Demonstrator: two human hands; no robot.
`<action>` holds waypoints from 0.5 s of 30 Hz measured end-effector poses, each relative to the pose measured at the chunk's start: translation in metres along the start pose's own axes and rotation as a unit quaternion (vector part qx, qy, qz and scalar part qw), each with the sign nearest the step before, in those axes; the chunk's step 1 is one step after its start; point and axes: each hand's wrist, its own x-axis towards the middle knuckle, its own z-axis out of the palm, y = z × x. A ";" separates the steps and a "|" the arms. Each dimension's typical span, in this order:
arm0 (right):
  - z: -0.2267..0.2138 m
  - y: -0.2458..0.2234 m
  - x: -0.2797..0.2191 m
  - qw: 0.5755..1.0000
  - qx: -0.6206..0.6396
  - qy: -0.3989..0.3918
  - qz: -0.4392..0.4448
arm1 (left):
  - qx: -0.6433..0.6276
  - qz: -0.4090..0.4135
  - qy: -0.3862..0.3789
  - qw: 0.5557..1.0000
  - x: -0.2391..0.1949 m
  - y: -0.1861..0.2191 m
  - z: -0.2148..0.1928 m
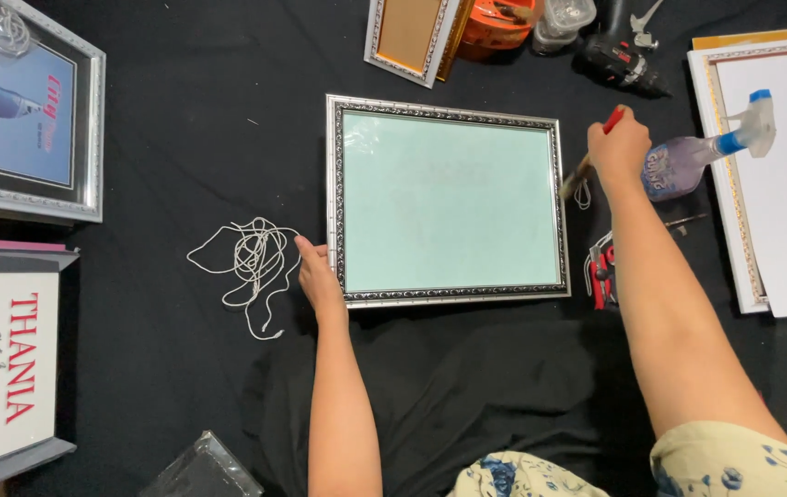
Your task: The person wipes the glass surface of a silver picture frame with a brush, then flips the frame to show the back. They place the frame aside and pick up another frame with a wooden back, positioning it on the table.
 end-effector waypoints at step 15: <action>0.065 -0.265 -0.109 0.940 0.167 -0.026 -0.298 | -0.006 0.013 -0.008 1.000 -0.005 -0.004 0.001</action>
